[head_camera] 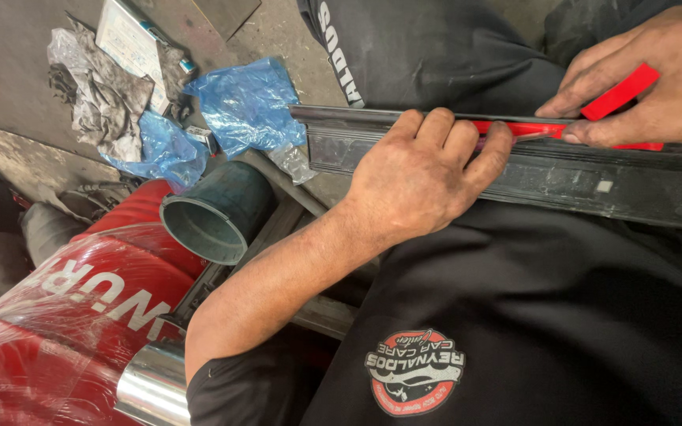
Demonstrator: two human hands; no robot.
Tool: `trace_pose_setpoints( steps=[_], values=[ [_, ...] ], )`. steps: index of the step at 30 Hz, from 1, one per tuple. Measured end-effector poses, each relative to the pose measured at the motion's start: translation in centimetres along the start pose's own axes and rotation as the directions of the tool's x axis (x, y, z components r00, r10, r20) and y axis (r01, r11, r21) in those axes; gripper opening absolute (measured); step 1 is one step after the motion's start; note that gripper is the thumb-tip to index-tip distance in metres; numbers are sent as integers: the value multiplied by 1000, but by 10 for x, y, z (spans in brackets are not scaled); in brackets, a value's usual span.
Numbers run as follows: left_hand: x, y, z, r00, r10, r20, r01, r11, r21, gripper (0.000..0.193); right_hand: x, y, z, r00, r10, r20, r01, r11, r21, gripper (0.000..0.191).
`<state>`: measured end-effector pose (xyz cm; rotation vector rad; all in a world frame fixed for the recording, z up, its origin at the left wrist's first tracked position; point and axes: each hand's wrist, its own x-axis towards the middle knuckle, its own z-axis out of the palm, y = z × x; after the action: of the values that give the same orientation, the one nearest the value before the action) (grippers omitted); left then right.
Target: The person sits with a long black car trim strip across their lap and applies red adhesive tape along its edge, pressing the tape down by hand. They use a utility knife to trim excess tape, then hold and handle the tape roll at the end.
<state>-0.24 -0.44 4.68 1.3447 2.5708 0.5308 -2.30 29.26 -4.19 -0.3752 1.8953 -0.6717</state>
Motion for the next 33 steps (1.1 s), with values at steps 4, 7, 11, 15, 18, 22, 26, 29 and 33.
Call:
trace_pose_setpoints(
  steps=[4, 7, 11, 15, 18, 22, 26, 29, 33],
  values=[
    [1, -4, -1, 1000, 8, -9, -8, 1000, 0, 38, 1, 4, 2, 1000, -11, 0, 10, 1000, 17, 39],
    [2, -4, -1, 1000, 10, -10, -10, 1000, -3, 38, 0, 5, 1, 1000, -19, 7, 19, 999, 42, 39],
    [-1, -4, -1, 999, 6, -42, -8, 999, -48, 38, 0, 6, 1, 999, -39, 13, 38, 995, 89, 38],
    [-4, -4, -1, 999, 18, -32, -19, 999, -41, 40, 1, 7, 2, 996, -89, -28, 91, 993, 77, 37],
    [-4, -4, 1, 999, 32, -37, -33, 999, -26, 39, 2, 9, 4, 999, -54, -2, 54, 997, 57, 38],
    [-4, -4, 5, 999, 16, -41, -18, 999, -35, 39, 3, 14, 6, 999, -40, 6, 40, 997, 71, 38],
    [-4, -3, 6, 998, 9, -57, -12, 999, -44, 38, 3, 19, 9, 995, -96, -15, 97, 993, 74, 39],
    [-4, -2, 7, 999, 1, -45, -2, 999, -32, 38, 3, 18, 10, 996, -93, -14, 94, 994, 58, 39],
    [-4, 1, 8, 999, -4, -38, 4, 1000, -12, 39, 2, 13, 9, 1000, -12, 17, 12, 999, 50, 38]
  ],
)
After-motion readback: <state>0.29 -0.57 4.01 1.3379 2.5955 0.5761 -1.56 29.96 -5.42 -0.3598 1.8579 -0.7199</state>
